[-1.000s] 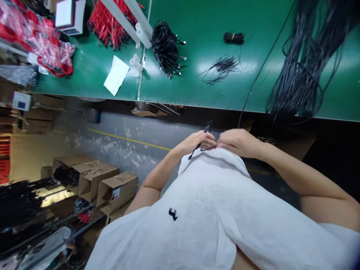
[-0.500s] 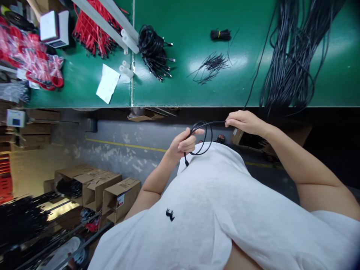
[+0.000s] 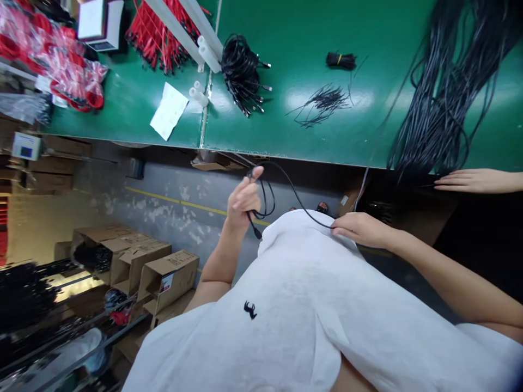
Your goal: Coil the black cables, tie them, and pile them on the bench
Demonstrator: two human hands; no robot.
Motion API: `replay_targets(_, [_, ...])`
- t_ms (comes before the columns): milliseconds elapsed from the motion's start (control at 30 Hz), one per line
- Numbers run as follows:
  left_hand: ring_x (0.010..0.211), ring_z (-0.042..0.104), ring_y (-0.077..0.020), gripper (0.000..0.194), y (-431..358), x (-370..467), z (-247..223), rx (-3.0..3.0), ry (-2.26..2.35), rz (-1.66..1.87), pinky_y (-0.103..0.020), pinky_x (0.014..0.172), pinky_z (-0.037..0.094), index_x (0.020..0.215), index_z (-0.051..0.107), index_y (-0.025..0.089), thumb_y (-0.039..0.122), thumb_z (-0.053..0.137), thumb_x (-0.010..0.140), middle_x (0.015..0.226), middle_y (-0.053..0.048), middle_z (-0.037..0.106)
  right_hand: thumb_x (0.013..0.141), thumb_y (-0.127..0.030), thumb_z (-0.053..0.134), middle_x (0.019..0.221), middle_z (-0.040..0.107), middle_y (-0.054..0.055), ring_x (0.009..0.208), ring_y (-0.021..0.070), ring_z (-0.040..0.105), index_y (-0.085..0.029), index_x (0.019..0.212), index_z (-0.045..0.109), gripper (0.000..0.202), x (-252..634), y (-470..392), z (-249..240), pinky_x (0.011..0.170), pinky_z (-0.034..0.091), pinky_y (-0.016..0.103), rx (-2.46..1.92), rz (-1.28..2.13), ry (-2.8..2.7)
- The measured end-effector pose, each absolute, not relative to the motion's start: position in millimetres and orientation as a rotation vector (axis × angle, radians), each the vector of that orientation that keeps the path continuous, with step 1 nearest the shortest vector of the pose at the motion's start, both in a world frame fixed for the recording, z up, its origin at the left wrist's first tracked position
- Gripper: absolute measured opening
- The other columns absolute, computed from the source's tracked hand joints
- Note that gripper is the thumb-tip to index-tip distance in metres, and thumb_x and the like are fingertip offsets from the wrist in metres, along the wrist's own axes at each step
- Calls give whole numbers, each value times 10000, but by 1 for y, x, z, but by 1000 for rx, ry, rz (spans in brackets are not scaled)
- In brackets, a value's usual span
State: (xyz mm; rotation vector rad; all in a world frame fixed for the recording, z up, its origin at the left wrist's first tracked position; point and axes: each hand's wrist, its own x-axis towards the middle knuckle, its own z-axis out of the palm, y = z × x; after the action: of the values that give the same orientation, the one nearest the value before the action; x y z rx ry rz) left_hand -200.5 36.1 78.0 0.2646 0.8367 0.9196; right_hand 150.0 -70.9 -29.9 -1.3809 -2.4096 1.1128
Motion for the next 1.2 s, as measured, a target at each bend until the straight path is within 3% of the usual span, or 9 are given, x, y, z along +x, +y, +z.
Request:
replay_targets(200, [234, 192, -23, 412, 48, -238, 88, 437, 768, 1147, -106, 274, 145, 1402, 475, 203, 322, 258, 1074, 393, 139, 295, 1007, -432, 294, 946, 752, 69, 852, 210, 688, -210, 964, 720, 483, 176, -60, -46, 725, 469, 306, -1665, 862, -2240])
replay_targets(367, [389, 512, -20, 295, 41, -203, 68, 505, 876, 734, -85, 359, 337, 1203, 646, 151, 287, 470, 1008, 584, 43, 606, 1016, -423, 383, 890, 749, 68, 755, 168, 660, -213, 1087, 728, 410, 122, -47, 27, 705, 417, 283, -1105, 829, -2494])
replay_targets(433, [651, 695, -95, 276, 37, -184, 60, 586, 874, 640, -135, 535, 505, 1102, 679, 137, 347, 585, 949, 791, -42, 725, 1024, -439, 375, 920, 748, 66, 780, 153, 657, -213, 1083, 728, 424, 104, -32, 55, 714, 419, 264, -909, 981, -2416])
replay_targets(533, [842, 737, -201, 387, 29, -161, 57, 705, 743, 428, -261, 726, 580, 1039, 692, 112, 450, 703, 852, 919, -125, 756, 1012, -466, 394, 870, 735, 46, 752, 135, 636, -208, 1010, 732, 425, 95, -5, 73, 679, 403, 239, -884, 1179, -2269])
replay_targets(600, [666, 710, -173, 420, 25, -153, 57, 739, 623, 278, -259, 651, 569, 993, 699, 93, 477, 723, 826, 769, -114, 738, 993, -481, 426, 796, 709, 26, 696, 125, 602, -198, 929, 727, 418, 93, 8, 72, 647, 381, 236, -944, 1254, -2199])
replay_targets(700, [326, 430, -66, 371, 21, -152, 58, 644, 513, 181, -179, 395, 422, 936, 707, 92, 454, 689, 858, 443, 24, 518, 961, -508, 463, 752, 680, 10, 673, 120, 572, -186, 846, 706, 419, 95, 18, 63, 647, 373, 236, -972, 1323, -2131])
replay_targets(900, [236, 30, -34, 493, 21, -171, 64, 326, 746, 401, -138, 249, 100, 969, 711, 120, 428, 331, 1031, 337, 118, 161, 968, -507, 417, 959, 705, 82, 904, 185, 601, -177, 913, 716, 449, 166, 32, -6, 869, 394, 303, -1402, 936, -2127])
replay_targets(1033, [219, 42, -43, 450, 21, -181, 78, 265, 811, 633, -145, 241, 49, 1351, 568, 245, 457, 332, 1031, 367, 133, 181, 981, -345, 450, 1067, 694, 168, 991, 206, 554, -132, 939, 701, 332, 238, 21, -76, 1037, 257, 416, -1916, 570, -2139])
replay_targets(1200, [203, 196, -23, 411, 39, -218, 113, 280, 901, 717, -117, 262, 151, 1422, 482, 366, 276, 404, 1029, 397, 138, 297, 995, -404, 403, 1014, 713, 170, 941, 235, 571, -184, 911, 671, 356, 259, -30, -118, 991, 291, 425, -1778, 673, -2231])
